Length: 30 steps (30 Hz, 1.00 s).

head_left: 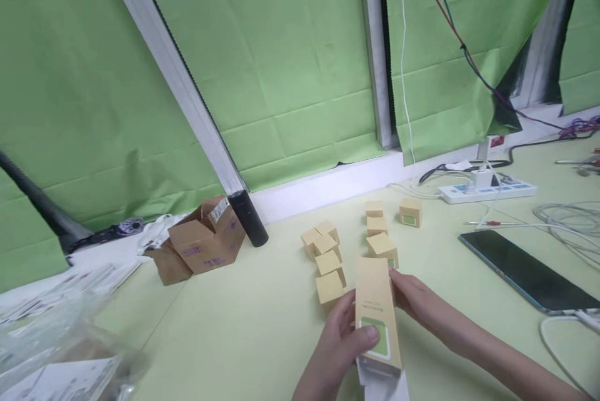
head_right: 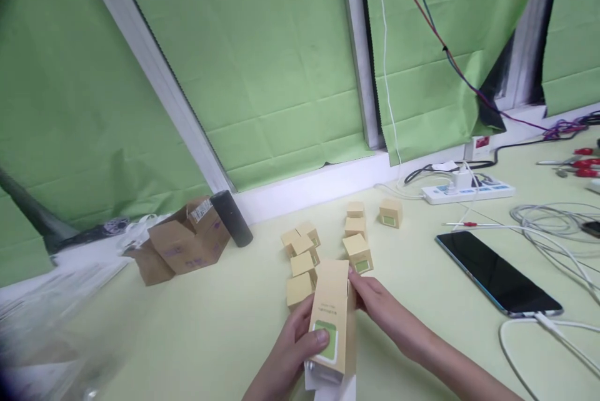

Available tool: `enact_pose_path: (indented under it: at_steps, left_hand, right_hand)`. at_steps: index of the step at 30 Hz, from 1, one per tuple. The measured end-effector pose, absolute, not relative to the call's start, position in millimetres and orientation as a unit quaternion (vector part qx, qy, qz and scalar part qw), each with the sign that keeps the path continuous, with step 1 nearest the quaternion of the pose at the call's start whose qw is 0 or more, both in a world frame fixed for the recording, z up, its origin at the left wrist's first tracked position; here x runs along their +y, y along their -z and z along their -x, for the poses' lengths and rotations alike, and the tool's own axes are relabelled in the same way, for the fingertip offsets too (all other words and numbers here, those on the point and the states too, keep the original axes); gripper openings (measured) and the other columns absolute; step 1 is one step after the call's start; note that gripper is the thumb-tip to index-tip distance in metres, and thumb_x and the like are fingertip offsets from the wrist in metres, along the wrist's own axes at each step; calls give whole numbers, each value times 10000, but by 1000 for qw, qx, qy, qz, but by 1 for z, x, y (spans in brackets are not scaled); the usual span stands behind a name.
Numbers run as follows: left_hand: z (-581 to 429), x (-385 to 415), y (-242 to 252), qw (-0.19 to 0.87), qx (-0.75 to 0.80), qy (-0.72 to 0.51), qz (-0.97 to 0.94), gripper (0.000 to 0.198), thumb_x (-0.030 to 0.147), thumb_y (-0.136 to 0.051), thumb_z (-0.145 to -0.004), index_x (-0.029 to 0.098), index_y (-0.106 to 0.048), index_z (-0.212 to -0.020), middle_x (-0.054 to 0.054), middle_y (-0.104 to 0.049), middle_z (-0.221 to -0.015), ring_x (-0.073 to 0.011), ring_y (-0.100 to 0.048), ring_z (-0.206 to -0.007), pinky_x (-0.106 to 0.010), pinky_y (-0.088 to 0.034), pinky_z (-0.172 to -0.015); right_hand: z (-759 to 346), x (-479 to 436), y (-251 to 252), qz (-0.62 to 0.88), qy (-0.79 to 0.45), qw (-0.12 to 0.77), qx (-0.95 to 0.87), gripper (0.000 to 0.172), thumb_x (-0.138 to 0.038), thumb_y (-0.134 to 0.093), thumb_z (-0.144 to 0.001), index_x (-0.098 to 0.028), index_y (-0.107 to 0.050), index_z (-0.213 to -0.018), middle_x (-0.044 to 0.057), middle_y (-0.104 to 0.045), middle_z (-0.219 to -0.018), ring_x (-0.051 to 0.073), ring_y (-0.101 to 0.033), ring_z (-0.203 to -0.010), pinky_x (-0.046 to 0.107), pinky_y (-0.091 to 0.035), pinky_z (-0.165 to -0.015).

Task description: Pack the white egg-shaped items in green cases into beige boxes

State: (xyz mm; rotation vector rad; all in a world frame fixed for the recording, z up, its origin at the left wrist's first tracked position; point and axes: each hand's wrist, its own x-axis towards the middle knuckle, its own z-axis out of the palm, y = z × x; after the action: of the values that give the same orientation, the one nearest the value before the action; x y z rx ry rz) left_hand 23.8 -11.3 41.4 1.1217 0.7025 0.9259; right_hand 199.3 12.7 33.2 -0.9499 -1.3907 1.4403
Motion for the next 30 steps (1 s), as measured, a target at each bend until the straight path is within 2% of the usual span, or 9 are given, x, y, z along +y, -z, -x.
enact_pose_path:
  at_steps: [2,4,6,8,10,14,19,25,30]
  left_hand:
    - [-24,-13,-45,688,333,-446,-465,606,357,-699,-660,193,-498,-1208,-117,-592,-1177,-326,-521,-1102,-397,-433,-861]
    - [-21,-13,-48,668,361,-489,-429,555,373,-656,-712,213,-466,-1209,-107,-581,-1187,-298,-546,-1066,-342,-465,-778]
    - [-18,-13,-50,640,396,-517,-408,482,389,-607,-764,231,-450,-1191,-92,-586,-1168,-261,-573,-1014,-287,-469,-700]
    - [-17,-13,-48,629,407,-517,-414,440,393,-587,-787,232,-443,-1169,-83,-598,-1134,-231,-593,-957,-256,-459,-654]
    - [-18,-14,-43,647,387,-499,-426,437,395,-573,-802,232,-423,-1178,-83,-595,-1139,-219,-596,-944,-254,-457,-657]
    - [-19,-14,-36,676,365,-469,-436,466,406,-548,-819,230,-384,-1217,-99,-557,-1214,-231,-587,-987,-262,-461,-670]
    - [-17,-12,-34,658,368,-475,-454,442,385,-571,-810,202,-402,-1176,-114,-553,-1211,-255,-554,-1059,-272,-467,-703]
    - [-16,-10,-30,628,384,-480,-477,396,366,-557,-825,216,-412,-1161,-105,-531,-1233,-266,-520,-1103,-236,-469,-638]
    - [-16,-11,-31,626,395,-466,-486,389,380,-550,-825,218,-418,-1153,-101,-537,-1221,-255,-554,-1051,-186,-439,-536]
  right_hand:
    - [-202,11,-28,396,-492,486,-605,541,-597,-345,-863,-192,-599,-1116,96,-643,-1029,245,-593,-981,422,-458,-889]
    - [-207,7,-24,362,-347,508,-700,614,-632,-540,-736,-230,-540,-1200,106,-570,-1177,265,-540,-1083,404,-464,-894]
    - [-210,2,-22,289,-189,459,-819,607,-530,-685,-664,-272,-558,-1198,81,-554,-1221,260,-530,-1104,351,-485,-868]
    - [-209,-3,-23,233,-83,387,-888,387,-376,-639,-764,-299,-610,-1142,24,-626,-1138,195,-606,-971,273,-509,-801]
    - [-205,-7,-23,211,-33,348,-913,302,-210,-502,-862,-328,-616,-1116,-9,-673,-1073,141,-640,-825,246,-510,-752]
    - [-198,-9,-21,213,-7,314,-925,506,-119,-516,-857,-320,-439,-1314,47,-658,-1136,174,-627,-881,311,-485,-775]
    - [-194,-13,-23,249,-123,300,-913,399,-158,-479,-870,-420,-553,-1162,-32,-644,-1140,145,-609,-869,311,-455,-852]
    - [-185,-20,-34,331,-253,288,-862,189,-299,-477,-885,-331,-658,-927,-19,-684,-848,153,-606,-744,239,-490,-683]
    - [-189,-16,-25,294,-128,333,-887,238,-293,-525,-853,-279,-637,-1063,64,-660,-899,192,-606,-798,285,-483,-725]
